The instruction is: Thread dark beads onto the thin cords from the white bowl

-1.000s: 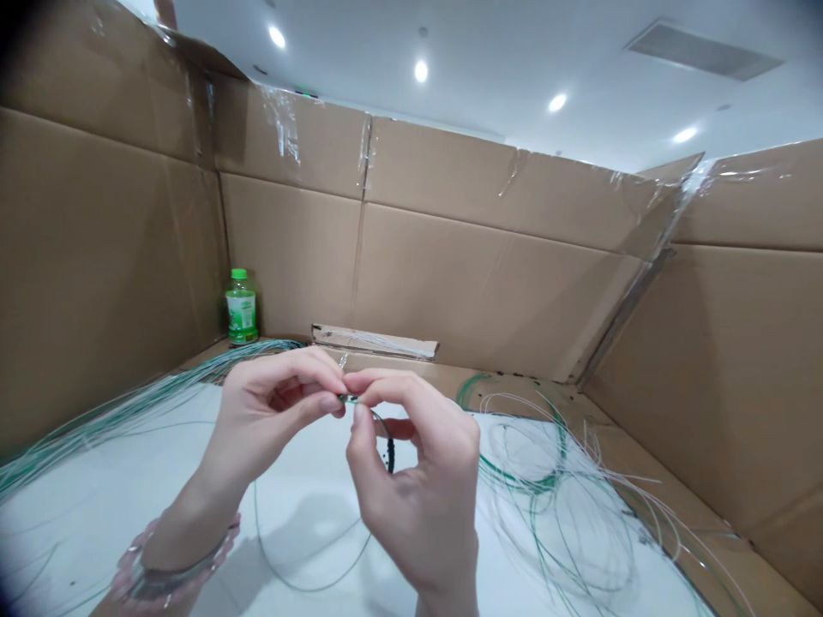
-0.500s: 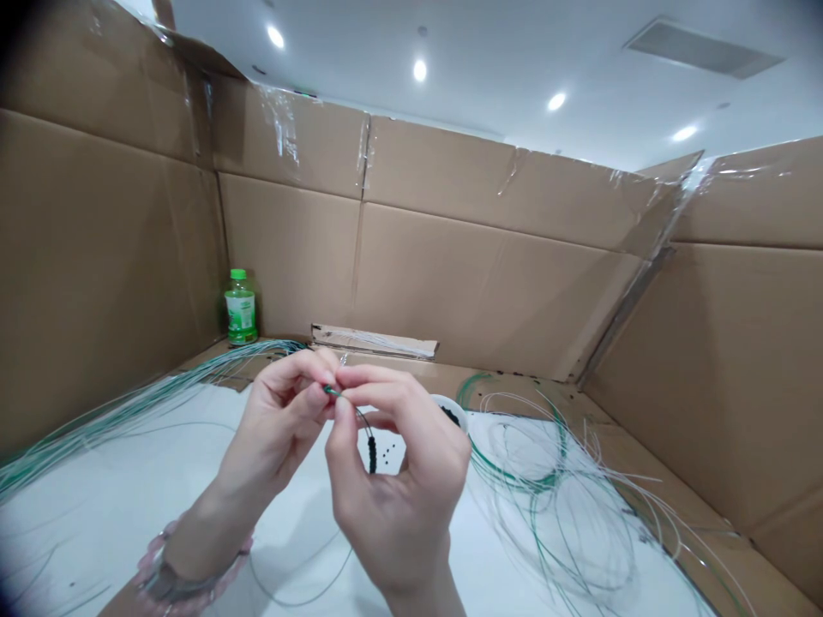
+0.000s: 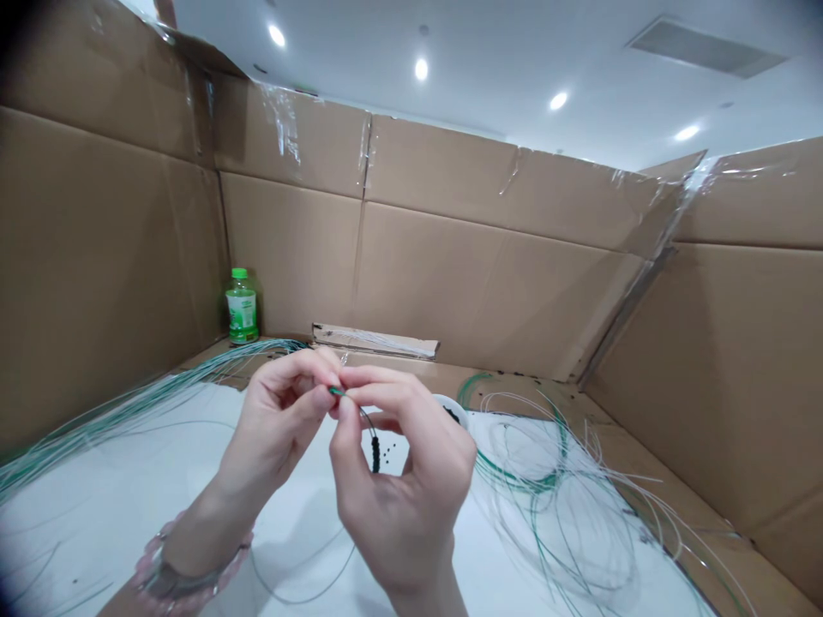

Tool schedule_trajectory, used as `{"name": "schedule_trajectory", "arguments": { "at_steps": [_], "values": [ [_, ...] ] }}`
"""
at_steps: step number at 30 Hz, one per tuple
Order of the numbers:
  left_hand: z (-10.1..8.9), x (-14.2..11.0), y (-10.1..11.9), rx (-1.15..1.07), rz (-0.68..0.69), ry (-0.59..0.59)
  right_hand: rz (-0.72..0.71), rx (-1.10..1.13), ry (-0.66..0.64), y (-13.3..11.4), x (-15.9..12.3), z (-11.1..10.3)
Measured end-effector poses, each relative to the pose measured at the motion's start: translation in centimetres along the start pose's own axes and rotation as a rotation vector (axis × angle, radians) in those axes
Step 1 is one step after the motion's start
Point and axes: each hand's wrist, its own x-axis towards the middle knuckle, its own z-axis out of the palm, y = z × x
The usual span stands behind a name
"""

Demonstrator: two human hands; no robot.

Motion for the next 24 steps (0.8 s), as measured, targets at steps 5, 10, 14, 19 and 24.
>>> {"name": "schedule_trajectory", "arguments": {
  "at_steps": [5, 10, 14, 19, 24],
  "values": [
    [0.2, 0.1, 0.2, 0.093, 0.047, -0.008, 0.0, -0.045, -0.032, -0.4, 0.2, -0.4],
    [0.5, 0.1, 0.9, 0.325, 0.143, 0.013, -0.008, -0.103, -0.049, -0.5, 0.2, -0.9],
    [0.2, -0.1, 1.5, 0.513, 0.233, -0.003, 0.004, -0.106, -0.068, -0.5, 0.2, -1.0],
    [0.0, 0.0, 1.5, 0.5, 0.201, 0.007, 0.05, -0.073, -0.118, -0.4, 0.5, -1.5],
    [0.0, 0.2, 1.4, 0.424, 0.11, 0.03, 0.106, -0.001, -0.138, -0.1, 0.6, -1.6]
  ]
}}
